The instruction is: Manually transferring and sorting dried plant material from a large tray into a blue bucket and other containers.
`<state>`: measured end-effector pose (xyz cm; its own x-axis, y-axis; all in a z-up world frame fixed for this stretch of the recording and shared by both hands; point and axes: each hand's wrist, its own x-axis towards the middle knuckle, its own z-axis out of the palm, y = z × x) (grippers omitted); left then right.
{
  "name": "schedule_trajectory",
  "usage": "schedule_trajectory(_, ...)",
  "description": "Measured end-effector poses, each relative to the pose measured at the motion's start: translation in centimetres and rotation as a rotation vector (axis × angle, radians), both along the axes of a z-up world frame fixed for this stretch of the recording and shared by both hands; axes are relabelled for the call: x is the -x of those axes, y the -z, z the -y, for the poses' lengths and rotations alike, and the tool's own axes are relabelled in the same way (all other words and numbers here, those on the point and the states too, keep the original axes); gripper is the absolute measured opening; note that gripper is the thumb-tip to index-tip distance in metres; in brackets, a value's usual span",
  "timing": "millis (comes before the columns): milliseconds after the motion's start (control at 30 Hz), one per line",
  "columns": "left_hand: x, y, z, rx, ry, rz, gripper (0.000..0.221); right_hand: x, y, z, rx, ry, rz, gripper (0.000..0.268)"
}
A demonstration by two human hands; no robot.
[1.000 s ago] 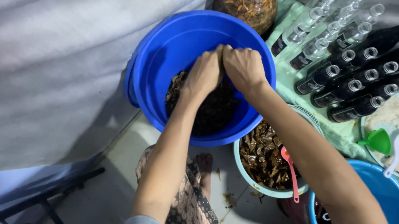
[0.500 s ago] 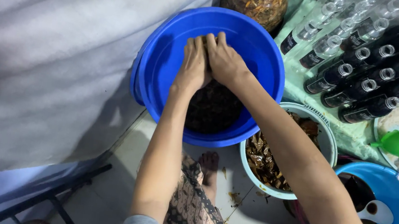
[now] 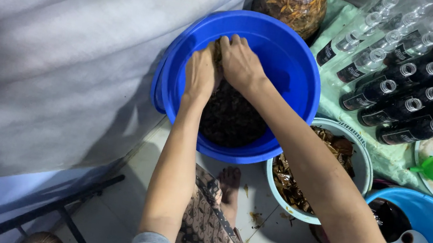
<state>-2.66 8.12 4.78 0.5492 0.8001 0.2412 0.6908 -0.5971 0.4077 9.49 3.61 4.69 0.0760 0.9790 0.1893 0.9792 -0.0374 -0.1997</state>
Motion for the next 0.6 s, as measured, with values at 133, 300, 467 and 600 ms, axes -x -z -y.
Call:
schedule_trajectory(133,0.2,-2.1,1.9,0.03,0.051,0.102,0.015,1.4,-3.0,0.9,0.103,-0.033,-0.21,0.049)
schedule_trajectory(300,0.0,-3.4,2.0,0.242,-0.038,0.108,0.027,-0.5,2.8,-1.5,0.045,0.096,-0.072,0.021)
schedule_trajectory(467,-0.4,-1.5,1.6,0.03,-0.071,-0.103,0.03,-0.8,0.3,-0.1,0.035,0.049,-0.307,0.032)
schedule_trajectory(600,-1.4,4.8,-1.9,-0.079,0.026,0.038,0.075,-0.4,-3.8,1.0,0.111,0.097,-0.367,0.05)
